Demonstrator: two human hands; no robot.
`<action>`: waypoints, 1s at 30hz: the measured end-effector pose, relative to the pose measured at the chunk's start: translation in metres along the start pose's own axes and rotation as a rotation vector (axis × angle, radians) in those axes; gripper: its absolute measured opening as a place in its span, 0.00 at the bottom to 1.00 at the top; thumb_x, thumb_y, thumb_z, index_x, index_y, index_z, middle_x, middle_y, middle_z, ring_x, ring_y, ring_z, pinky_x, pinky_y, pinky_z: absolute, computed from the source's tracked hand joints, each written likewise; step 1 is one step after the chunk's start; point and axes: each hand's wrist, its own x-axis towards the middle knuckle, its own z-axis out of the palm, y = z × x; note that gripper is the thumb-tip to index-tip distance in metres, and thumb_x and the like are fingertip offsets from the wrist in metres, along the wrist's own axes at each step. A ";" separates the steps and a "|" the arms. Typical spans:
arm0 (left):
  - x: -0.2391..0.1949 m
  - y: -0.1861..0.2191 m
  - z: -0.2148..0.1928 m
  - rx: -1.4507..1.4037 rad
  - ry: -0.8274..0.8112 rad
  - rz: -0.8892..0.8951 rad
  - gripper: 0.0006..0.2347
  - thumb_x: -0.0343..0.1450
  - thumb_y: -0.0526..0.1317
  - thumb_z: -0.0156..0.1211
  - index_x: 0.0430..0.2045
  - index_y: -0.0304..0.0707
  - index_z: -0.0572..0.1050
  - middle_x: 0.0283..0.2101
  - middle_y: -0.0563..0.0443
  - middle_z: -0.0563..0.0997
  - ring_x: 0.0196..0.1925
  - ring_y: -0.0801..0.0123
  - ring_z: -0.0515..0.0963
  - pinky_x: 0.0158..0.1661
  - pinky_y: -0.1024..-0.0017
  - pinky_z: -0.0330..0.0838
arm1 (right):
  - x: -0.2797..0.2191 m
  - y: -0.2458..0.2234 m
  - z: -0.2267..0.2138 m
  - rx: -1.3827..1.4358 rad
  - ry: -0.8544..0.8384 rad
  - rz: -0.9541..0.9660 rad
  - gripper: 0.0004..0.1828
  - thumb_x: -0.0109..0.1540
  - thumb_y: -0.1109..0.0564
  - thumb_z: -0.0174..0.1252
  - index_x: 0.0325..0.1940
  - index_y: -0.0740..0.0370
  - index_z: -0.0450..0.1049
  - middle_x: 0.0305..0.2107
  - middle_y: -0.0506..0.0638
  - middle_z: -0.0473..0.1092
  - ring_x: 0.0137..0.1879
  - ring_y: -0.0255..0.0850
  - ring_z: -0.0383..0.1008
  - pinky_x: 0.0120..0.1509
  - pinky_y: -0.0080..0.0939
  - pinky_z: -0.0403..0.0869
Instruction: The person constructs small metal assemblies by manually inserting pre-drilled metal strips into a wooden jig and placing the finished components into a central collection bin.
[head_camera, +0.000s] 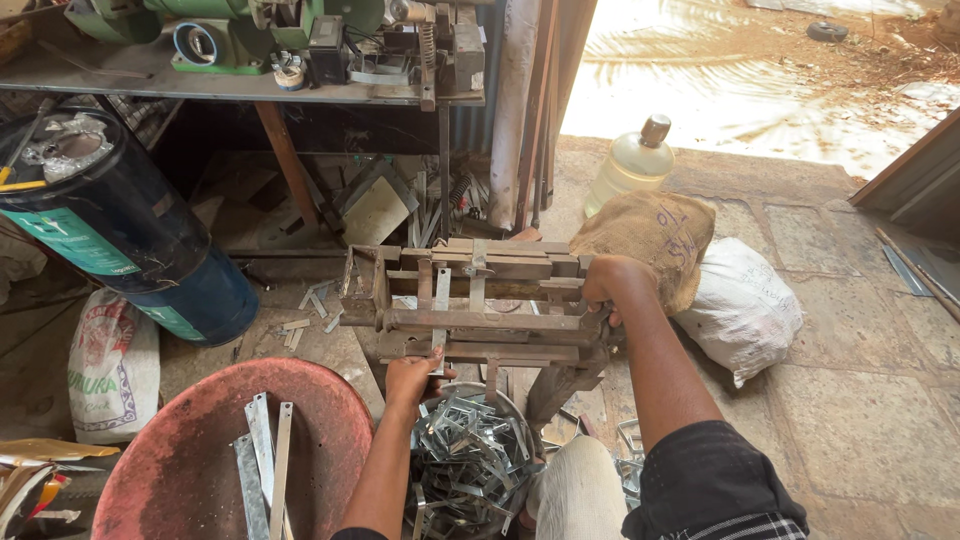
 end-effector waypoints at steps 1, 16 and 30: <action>0.001 -0.001 0.000 0.006 0.004 0.001 0.14 0.70 0.44 0.67 0.24 0.26 0.79 0.26 0.41 0.87 0.18 0.74 0.75 0.19 0.75 0.71 | 0.000 0.000 0.000 0.000 0.002 0.001 0.10 0.61 0.52 0.64 0.42 0.56 0.84 0.26 0.48 0.80 0.30 0.38 0.82 0.45 0.42 0.77; 0.000 -0.003 0.006 -0.074 0.023 0.034 0.16 0.70 0.45 0.67 0.26 0.24 0.81 0.25 0.43 0.85 0.17 0.72 0.77 0.20 0.72 0.77 | -0.010 0.022 0.042 0.084 0.214 -0.105 0.12 0.59 0.53 0.64 0.41 0.62 0.84 0.31 0.53 0.82 0.33 0.42 0.83 0.46 0.45 0.80; -0.044 -0.016 -0.021 0.115 0.330 0.526 0.18 0.77 0.49 0.52 0.37 0.27 0.78 0.35 0.45 0.86 0.32 0.68 0.81 0.35 0.71 0.73 | -0.035 0.022 0.260 0.486 1.056 -0.194 0.22 0.66 0.50 0.54 0.64 0.52 0.70 0.37 0.63 0.76 0.34 0.62 0.79 0.36 0.59 0.77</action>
